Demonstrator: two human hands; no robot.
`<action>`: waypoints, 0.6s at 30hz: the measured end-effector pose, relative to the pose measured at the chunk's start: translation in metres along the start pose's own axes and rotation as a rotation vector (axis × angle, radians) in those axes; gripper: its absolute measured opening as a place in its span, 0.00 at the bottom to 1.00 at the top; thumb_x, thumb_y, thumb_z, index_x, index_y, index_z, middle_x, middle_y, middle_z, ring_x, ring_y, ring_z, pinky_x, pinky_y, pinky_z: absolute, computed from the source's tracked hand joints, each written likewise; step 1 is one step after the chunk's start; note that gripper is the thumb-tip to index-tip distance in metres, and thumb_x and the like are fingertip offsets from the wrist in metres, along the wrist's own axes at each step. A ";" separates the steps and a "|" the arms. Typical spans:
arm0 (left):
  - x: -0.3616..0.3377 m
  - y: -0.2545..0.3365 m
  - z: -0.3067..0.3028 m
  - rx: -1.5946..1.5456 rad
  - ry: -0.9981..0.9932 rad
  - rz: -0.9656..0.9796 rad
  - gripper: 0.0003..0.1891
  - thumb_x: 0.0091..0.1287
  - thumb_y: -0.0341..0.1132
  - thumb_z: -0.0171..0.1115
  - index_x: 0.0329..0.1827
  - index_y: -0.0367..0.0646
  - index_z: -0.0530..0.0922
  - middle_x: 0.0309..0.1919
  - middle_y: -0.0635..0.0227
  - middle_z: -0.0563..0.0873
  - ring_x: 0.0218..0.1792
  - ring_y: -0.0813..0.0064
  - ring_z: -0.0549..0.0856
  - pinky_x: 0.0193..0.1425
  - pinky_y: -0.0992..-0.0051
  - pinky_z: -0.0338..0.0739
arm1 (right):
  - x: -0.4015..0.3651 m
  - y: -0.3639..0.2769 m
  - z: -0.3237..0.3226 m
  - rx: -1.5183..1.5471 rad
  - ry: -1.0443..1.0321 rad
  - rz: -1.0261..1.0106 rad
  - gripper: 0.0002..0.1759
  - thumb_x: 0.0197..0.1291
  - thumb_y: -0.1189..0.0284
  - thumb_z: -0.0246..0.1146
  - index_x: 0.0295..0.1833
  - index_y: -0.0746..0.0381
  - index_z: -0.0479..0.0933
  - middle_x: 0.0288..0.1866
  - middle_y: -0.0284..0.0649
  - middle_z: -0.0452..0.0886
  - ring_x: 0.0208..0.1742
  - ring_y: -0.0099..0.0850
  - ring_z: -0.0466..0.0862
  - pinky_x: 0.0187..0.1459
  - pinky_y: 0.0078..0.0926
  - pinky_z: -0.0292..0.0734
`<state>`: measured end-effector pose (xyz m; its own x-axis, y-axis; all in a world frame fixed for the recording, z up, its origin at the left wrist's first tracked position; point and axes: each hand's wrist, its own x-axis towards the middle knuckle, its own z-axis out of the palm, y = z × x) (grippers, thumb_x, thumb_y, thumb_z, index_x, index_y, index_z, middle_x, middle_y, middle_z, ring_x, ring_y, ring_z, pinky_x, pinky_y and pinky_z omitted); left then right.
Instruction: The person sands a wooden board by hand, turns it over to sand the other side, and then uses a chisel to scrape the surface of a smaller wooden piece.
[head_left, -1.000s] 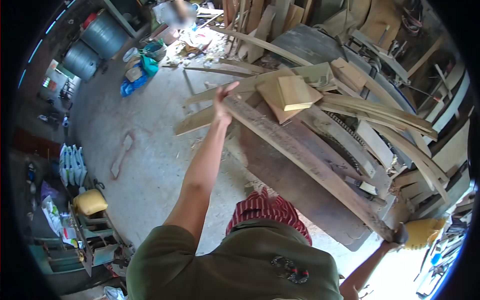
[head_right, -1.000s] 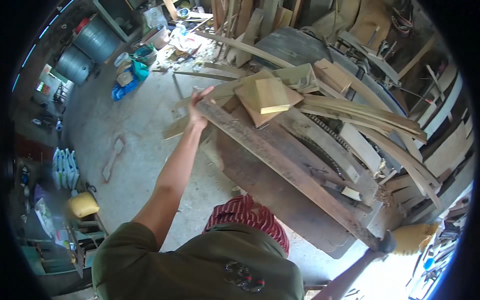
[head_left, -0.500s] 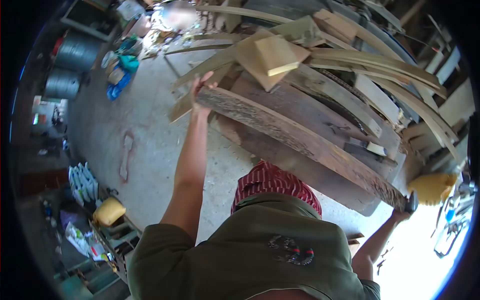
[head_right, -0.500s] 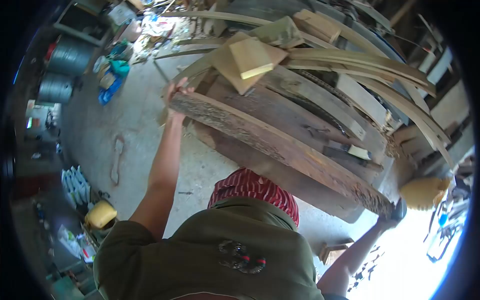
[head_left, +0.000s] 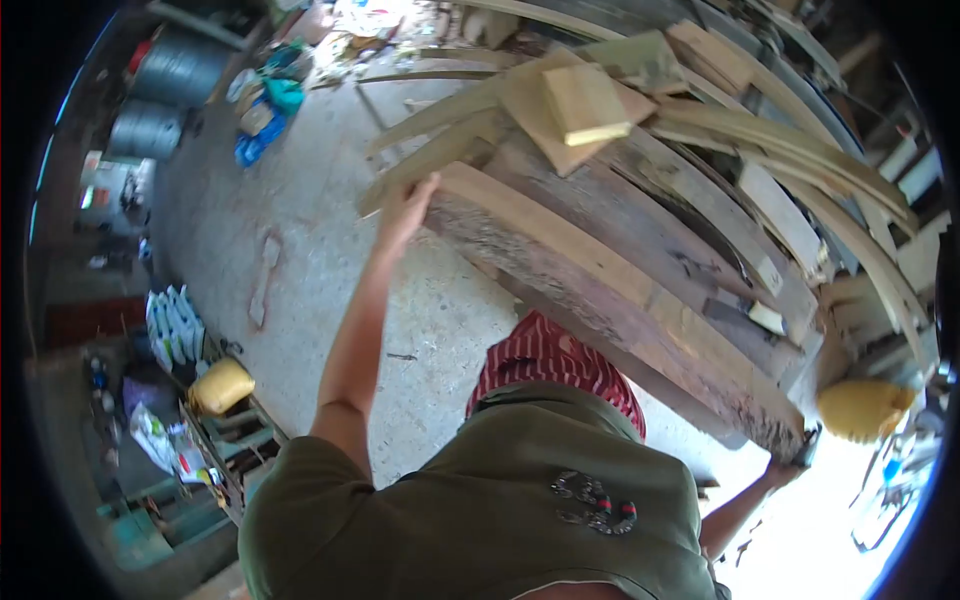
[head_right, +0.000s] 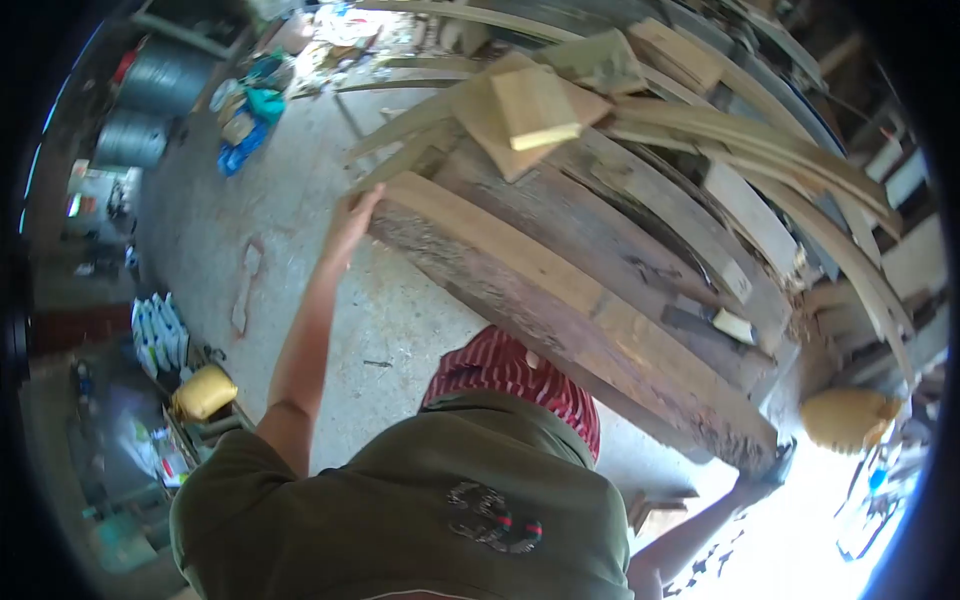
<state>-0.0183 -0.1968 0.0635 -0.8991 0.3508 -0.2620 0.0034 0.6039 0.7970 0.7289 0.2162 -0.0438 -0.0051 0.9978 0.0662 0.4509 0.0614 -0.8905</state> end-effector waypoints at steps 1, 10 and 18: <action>0.002 -0.003 -0.001 -0.008 -0.036 0.008 0.31 0.69 0.54 0.61 0.65 0.37 0.76 0.52 0.60 0.87 0.52 0.69 0.83 0.57 0.67 0.74 | -0.004 0.015 0.000 0.514 0.048 0.000 0.47 0.72 0.39 0.32 0.73 0.72 0.61 0.75 0.53 0.65 0.78 0.44 0.61 0.77 0.45 0.57; 0.011 -0.049 0.013 0.486 0.180 0.199 0.31 0.74 0.57 0.49 0.50 0.31 0.82 0.43 0.40 0.86 0.50 0.41 0.84 0.56 0.54 0.76 | -0.055 0.014 0.011 0.890 0.261 0.567 0.43 0.69 0.43 0.44 0.76 0.66 0.59 0.75 0.54 0.66 0.75 0.48 0.66 0.73 0.50 0.63; 0.016 -0.028 0.011 0.666 0.404 0.288 0.27 0.75 0.56 0.48 0.43 0.39 0.84 0.33 0.48 0.87 0.38 0.43 0.86 0.40 0.52 0.78 | -0.046 0.071 0.014 -0.506 0.003 0.160 0.23 0.53 0.78 0.64 0.57 0.71 0.76 0.57 0.50 0.83 0.55 0.38 0.83 0.60 0.36 0.77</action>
<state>-0.0279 -0.2005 0.0311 -0.9109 0.3491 0.2202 0.4019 0.8716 0.2808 0.7483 0.1750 -0.1161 0.1012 0.9936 -0.0504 0.8201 -0.1120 -0.5611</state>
